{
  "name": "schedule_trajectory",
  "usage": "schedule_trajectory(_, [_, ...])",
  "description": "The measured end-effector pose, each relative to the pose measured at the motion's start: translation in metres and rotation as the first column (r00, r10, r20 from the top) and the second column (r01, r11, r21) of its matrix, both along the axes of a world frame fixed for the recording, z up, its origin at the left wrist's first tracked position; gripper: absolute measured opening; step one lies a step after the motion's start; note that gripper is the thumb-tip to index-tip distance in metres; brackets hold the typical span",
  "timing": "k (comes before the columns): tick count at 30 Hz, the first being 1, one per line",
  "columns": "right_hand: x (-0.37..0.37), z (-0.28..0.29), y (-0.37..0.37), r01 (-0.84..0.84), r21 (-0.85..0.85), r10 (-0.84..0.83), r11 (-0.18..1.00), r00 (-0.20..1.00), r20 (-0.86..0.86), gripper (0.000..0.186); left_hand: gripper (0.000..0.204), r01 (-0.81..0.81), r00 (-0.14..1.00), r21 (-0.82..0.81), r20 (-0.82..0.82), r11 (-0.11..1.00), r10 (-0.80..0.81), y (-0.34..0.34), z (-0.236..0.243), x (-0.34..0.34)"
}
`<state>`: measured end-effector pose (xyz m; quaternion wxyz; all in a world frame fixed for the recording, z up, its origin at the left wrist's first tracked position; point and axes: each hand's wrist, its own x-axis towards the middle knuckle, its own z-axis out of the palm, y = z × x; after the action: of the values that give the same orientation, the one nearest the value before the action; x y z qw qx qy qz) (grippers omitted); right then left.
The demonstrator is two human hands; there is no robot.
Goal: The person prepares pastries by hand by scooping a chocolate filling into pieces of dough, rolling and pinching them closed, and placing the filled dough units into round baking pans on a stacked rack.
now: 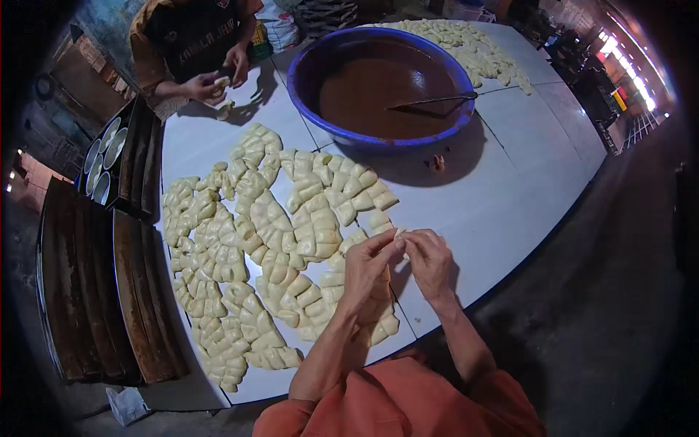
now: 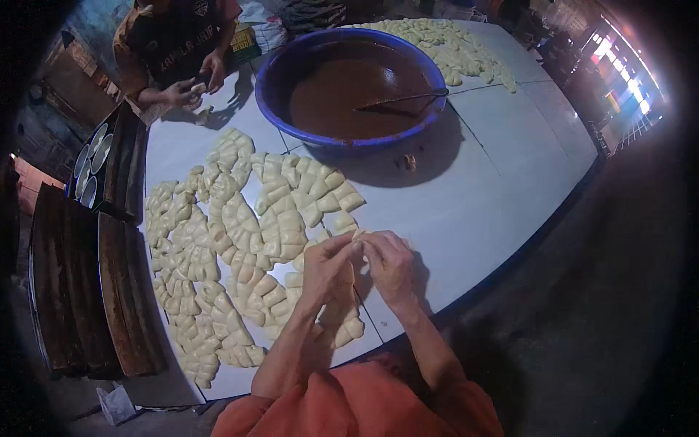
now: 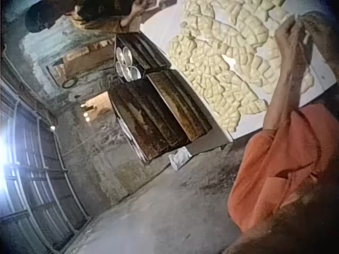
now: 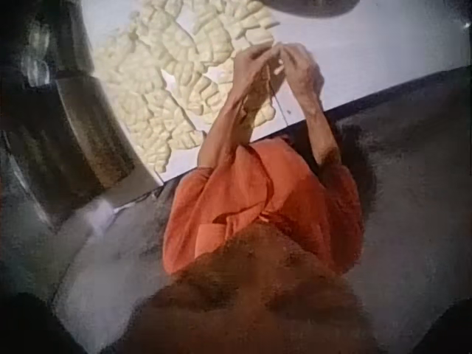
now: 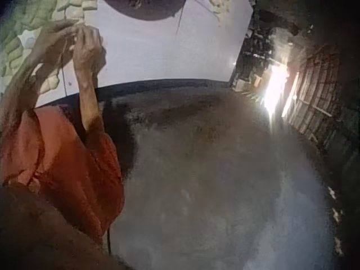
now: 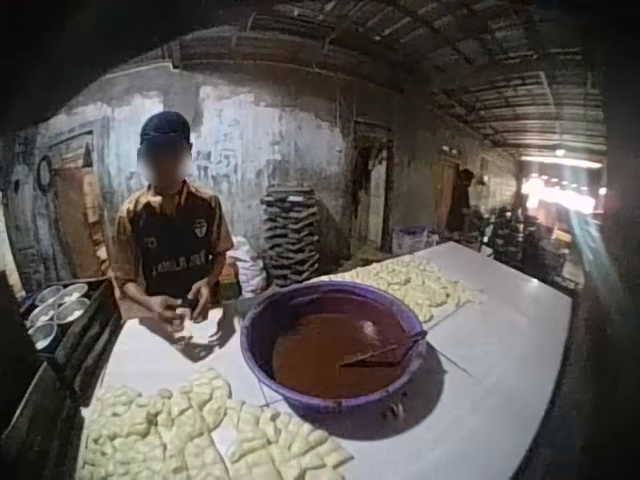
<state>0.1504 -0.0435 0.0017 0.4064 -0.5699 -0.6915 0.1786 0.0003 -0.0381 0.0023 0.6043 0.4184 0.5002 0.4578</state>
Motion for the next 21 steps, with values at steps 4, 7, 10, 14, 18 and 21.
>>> schedule_trajectory(4, [0.000, -0.008, 0.002, -0.190, -0.382, -0.130, 0.904, 0.730, -0.671, 0.019, 0.032, 0.054, 0.975, -0.125, 0.222, 0.991, -0.025, 0.013, 0.004, 0.000])
schedule_trajectory(7, [0.016, 0.003, -0.002, -0.265, -0.506, -0.164, 0.821, 0.738, -0.654, 0.023, 0.030, 0.165, 0.948, -0.229, 0.306, 0.959, -0.090, 0.018, 0.004, -0.008])
schedule_trajectory(10, [0.013, 0.010, -0.014, -0.451, -0.231, 0.089, 0.862, 0.585, -0.806, 0.023, 0.031, 0.159, 0.927, -0.226, 0.369, 0.961, -0.066, 0.019, 0.006, -0.010])
schedule_trajectory(14, [0.033, -0.016, -0.005, -0.395, -0.060, 0.330, 0.917, 0.832, -0.445, 0.033, 0.034, 0.183, 0.961, -0.133, 0.233, 0.974, -0.149, 0.006, 0.023, -0.008])
schedule_trajectory(18, [0.007, -0.004, -0.009, -0.134, 0.009, 0.121, 0.991, 0.864, -0.489, 0.018, 0.025, 0.126, 0.970, 0.008, 0.208, 0.992, -0.125, 0.003, 0.009, -0.003])
schedule_trajectory(21, [-0.003, -0.008, -0.010, 0.016, 0.085, 0.028, 0.996, 0.868, -0.495, 0.013, 0.022, 0.131, 0.976, 0.077, 0.165, 0.988, -0.142, -0.001, 0.010, 0.006])
